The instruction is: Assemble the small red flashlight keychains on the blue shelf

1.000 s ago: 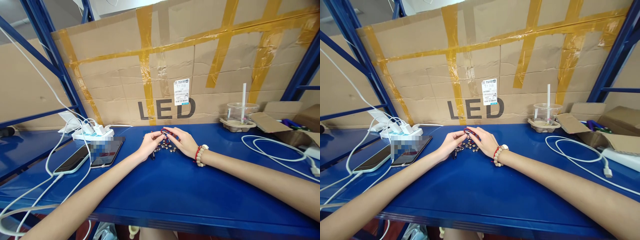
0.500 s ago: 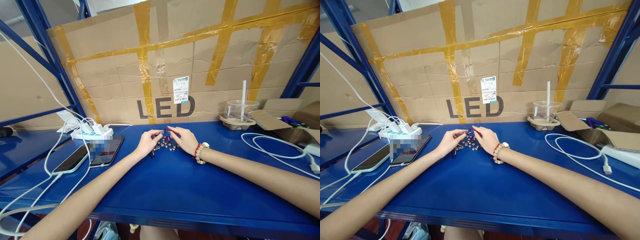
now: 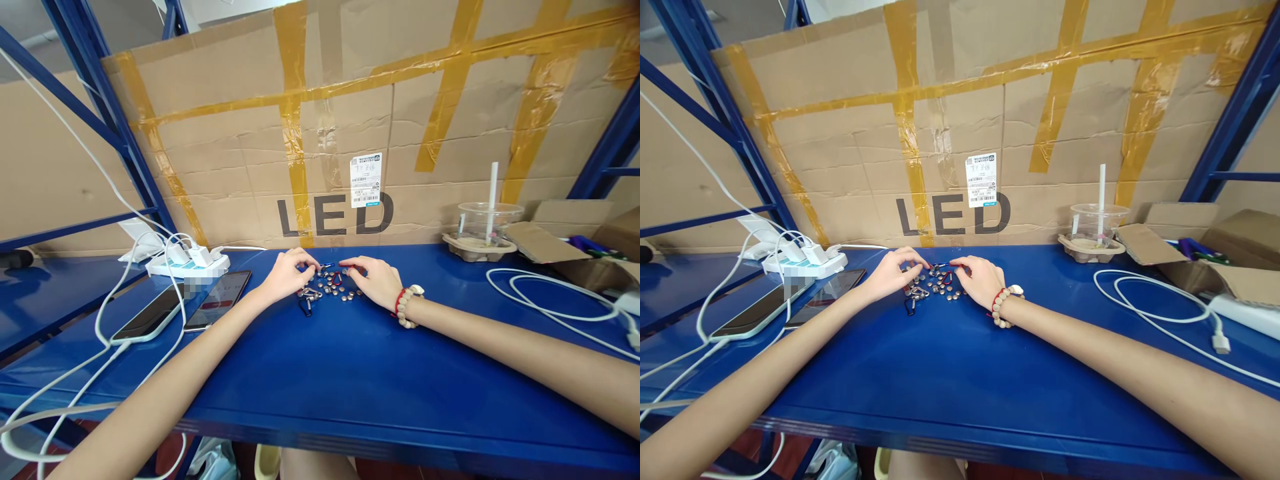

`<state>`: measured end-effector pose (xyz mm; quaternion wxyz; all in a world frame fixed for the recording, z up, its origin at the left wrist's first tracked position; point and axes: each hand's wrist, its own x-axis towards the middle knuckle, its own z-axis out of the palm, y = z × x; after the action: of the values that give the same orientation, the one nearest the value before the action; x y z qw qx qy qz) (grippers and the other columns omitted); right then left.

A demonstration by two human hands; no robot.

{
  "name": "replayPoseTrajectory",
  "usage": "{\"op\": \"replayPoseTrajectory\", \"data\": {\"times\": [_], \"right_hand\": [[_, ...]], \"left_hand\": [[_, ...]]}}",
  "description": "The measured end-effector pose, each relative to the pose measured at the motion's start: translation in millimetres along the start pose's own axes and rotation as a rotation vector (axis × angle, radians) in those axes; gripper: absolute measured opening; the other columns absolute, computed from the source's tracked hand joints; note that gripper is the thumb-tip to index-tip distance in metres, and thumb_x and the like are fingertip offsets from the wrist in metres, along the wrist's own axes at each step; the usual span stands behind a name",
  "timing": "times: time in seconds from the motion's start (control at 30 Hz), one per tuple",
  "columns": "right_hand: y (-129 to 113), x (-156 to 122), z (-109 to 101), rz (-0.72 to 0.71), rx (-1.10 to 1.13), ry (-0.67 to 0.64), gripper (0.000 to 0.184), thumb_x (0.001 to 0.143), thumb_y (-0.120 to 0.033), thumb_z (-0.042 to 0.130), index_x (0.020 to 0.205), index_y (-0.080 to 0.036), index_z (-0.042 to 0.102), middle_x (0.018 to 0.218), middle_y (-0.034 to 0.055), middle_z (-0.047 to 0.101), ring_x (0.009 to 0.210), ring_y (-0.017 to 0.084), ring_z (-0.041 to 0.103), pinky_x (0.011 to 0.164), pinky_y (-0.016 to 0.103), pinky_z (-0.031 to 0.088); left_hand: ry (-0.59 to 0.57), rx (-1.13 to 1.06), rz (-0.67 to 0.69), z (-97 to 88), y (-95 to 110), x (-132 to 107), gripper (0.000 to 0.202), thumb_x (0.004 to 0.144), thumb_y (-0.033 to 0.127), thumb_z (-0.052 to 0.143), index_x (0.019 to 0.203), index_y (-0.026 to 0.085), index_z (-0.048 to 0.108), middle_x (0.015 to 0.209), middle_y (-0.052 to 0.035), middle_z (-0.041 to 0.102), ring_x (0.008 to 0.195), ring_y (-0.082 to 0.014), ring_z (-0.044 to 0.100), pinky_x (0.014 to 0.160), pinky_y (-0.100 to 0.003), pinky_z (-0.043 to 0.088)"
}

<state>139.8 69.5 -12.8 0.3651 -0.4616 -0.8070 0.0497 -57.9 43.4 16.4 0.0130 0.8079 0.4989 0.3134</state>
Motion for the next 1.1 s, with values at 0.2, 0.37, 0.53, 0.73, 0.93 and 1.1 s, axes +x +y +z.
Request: {"op": "replayPoseTrajectory", "data": {"times": [0.2,0.37,0.53,0.73,0.93,1.1], "right_hand": [[-2,-1,1,0.002,-0.049,-0.056,0.027,0.077,-0.024,0.046,0.097,-0.028,0.064,0.082,-0.0012,0.064,0.072,0.015,0.056,0.059,0.025,0.038],[0,0,3,-0.019,-0.014,-0.052,0.025,0.076,-0.024,0.048,0.095,-0.029,0.064,0.075,-0.0024,0.06,0.061,0.011,0.051,0.054,0.022,0.035],[0,-1,4,-0.044,0.023,-0.031,0.021,0.077,-0.025,0.048,0.09,-0.027,0.064,0.073,-0.0028,0.057,0.057,0.009,0.048,0.052,0.021,0.034],[1,-1,5,-0.094,0.063,-0.035,0.018,0.079,-0.024,0.048,0.086,-0.026,0.065,0.071,-0.002,0.054,0.056,0.009,0.047,0.053,0.022,0.034],[-7,-5,1,-0.282,0.172,-0.116,0.023,0.085,-0.034,0.043,0.087,-0.023,0.064,0.078,0.0005,0.056,0.064,0.01,0.051,0.06,0.023,0.039],[-12,-8,1,-0.352,0.201,-0.108,0.021,0.082,-0.036,0.049,0.089,-0.022,0.063,0.083,0.0016,0.058,0.066,0.011,0.052,0.062,0.024,0.042]], "left_hand": [[-0.309,0.119,0.166,-10.1,-6,-3,0.03,0.069,0.048,0.057,0.068,0.019,0.065,0.076,-0.0024,0.057,0.077,-0.0163,0.051,0.074,-0.028,0.032],[-0.359,0.086,0.2,-8.8,-5,-3,0.028,0.068,0.044,0.06,0.064,0.017,0.065,0.061,0.0005,0.055,0.063,-0.0113,0.049,0.068,-0.025,0.032],[-0.299,-0.084,0.149,-9.7,-1,-3,0.024,0.071,0.036,0.059,0.073,0.014,0.067,0.067,-0.0016,0.059,0.061,-0.0097,0.05,0.058,-0.02,0.036],[-0.231,-0.169,0.073,-11.9,-4,-2,0.022,0.07,0.031,0.059,0.082,0.014,0.068,0.075,-0.0031,0.063,0.058,-0.0087,0.05,0.055,-0.019,0.038],[-0.156,-0.473,-0.15,-8.9,4,-2,0.03,0.072,0.037,0.058,0.086,0.012,0.067,0.075,-0.0047,0.064,0.059,-0.0104,0.052,0.05,-0.019,0.038],[-0.132,-0.741,-0.217,-1.5,8,-3,0.03,0.071,0.038,0.06,0.087,0.014,0.067,0.077,-0.0033,0.064,0.062,-0.0091,0.05,0.054,-0.019,0.037]]}}
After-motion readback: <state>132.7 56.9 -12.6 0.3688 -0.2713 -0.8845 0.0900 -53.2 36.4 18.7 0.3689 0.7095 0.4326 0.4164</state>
